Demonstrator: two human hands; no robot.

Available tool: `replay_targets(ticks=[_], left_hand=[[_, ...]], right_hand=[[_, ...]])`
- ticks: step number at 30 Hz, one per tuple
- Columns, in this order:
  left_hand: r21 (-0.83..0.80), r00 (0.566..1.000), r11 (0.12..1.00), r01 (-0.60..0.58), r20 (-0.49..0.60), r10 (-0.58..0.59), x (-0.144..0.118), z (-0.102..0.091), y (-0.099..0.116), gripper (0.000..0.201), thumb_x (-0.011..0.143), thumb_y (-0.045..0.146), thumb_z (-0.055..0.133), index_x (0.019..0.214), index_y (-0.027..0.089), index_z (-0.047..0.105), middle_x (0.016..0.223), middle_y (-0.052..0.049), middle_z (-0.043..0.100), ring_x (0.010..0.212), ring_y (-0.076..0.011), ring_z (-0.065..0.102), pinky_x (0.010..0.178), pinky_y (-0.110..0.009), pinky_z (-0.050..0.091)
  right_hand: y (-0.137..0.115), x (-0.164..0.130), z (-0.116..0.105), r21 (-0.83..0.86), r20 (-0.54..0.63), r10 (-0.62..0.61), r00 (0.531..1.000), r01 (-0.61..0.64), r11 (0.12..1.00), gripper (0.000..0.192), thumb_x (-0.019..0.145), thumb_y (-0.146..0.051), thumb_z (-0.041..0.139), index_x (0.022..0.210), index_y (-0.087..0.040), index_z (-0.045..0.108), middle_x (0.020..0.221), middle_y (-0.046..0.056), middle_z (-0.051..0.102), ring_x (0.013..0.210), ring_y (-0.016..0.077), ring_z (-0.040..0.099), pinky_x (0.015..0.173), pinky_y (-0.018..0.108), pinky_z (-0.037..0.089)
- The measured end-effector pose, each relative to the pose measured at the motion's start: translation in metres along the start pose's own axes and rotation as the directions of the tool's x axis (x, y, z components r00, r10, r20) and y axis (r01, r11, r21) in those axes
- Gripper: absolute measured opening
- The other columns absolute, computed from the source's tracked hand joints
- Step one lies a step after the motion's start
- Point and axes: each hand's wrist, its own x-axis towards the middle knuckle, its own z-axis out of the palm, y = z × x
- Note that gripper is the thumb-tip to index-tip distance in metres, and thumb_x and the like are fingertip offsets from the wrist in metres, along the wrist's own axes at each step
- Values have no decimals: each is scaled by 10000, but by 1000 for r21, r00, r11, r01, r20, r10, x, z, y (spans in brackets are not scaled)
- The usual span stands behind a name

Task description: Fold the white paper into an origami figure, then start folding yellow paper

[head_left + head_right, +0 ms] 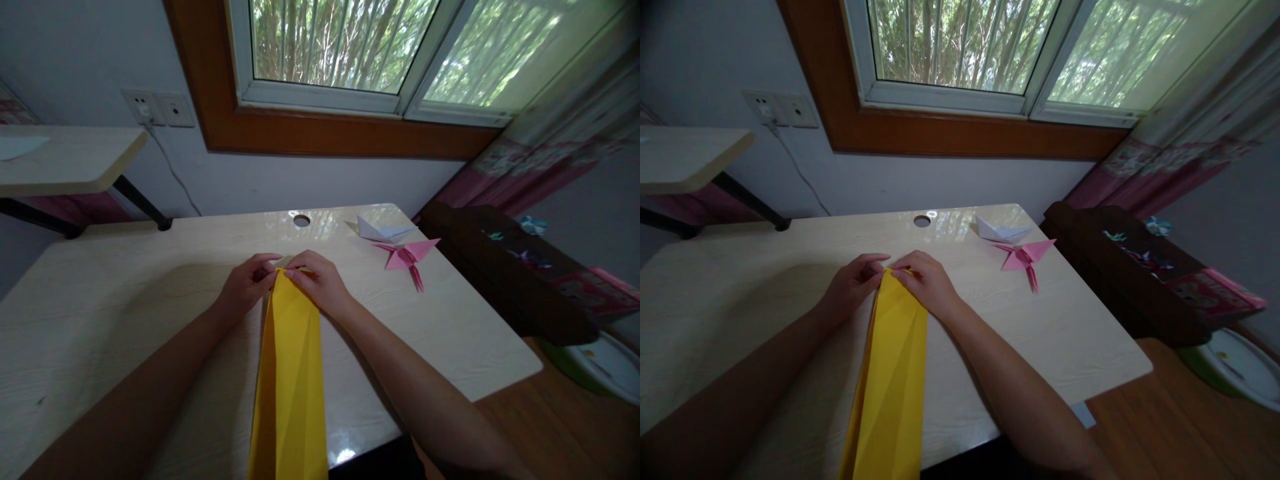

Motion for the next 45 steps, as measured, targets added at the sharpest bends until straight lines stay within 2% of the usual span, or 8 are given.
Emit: replay_targets(ticks=[8, 15, 23, 31, 36, 39, 45], left_hand=[[53, 1000, 999, -3, 11, 3, 0, -1, 0, 337, 901, 299, 654, 1228, 219, 650, 807, 23, 642, 714, -123, 595, 670, -229, 465], [117, 1000, 993, -3, 22, 0, -2, 0, 3, 335, 911, 292, 623, 1237, 216, 649, 798, 20, 637, 678, -124, 566, 644, -229, 444], [126, 1000, 992, -18, 26, 15, -3, -1, 6, 323, 931, 288, 592, 1236, 212, 664, 802, 15, 632, 680, -130, 546, 643, -231, 421], [-7, 997, 1000, 15, 76, -14, -5, 0, 5, 354, 919, 339, 649, 1254, 226, 627, 862, 0, 668, 751, -142, 613, 684, -240, 483], [-100, 999, 994, 38, 41, -34, -3, 0, 4, 369, 887, 350, 712, 1224, 217, 643, 842, 2, 689, 770, -143, 640, 716, -246, 504], [-202, 995, 974, 99, 34, -94, 1, -3, 1, 395, 845, 389, 760, 1184, 203, 678, 849, -16, 726, 809, -167, 671, 769, -278, 527], [-237, 977, 948, 212, 74, -200, 5, -10, -8, 380, 799, 433, 801, 1095, 197, 768, 1028, -79, 781, 927, -228, 702, 851, -335, 543]], right_hand=[[5, 0, 6, -7, 59, 53, 997, -53, 999, 166, 968, -362, 598, 888, -228, 654, 877, 28, 669, 833, 172, 623, 784, 311, 469], [5, 0, 8, -49, 40, 117, 992, -115, 992, 193, 950, -382, 610, 846, -219, 620, 828, 18, 658, 770, 164, 593, 713, 296, 442], [2, 0, 6, -3, 24, 158, 987, -158, 987, 188, 938, -375, 623, 840, -216, 626, 833, 21, 667, 766, 163, 589, 698, 296, 439], [1, -1, 6, 31, -8, 168, 986, -168, 985, 194, 923, -387, 647, 832, -217, 630, 821, 21, 658, 773, 165, 595, 685, 291, 448], [-1, 0, 4, 32, -44, 164, 986, -162, 986, 213, 914, -409, 664, 824, -218, 639, 829, 29, 670, 788, 174, 608, 701, 301, 459], [-3, 0, 3, 44, -74, 164, 984, -161, 986, 223, 910, -423, 671, 821, -219, 646, 831, 33, 675, 793, 177, 614, 703, 303, 466], [-8, 0, 3, 22, -83, 126, 989, -124, 992, 220, 914, -419, 672, 809, -228, 641, 822, 31, 669, 792, 179, 617, 718, 313, 471]])
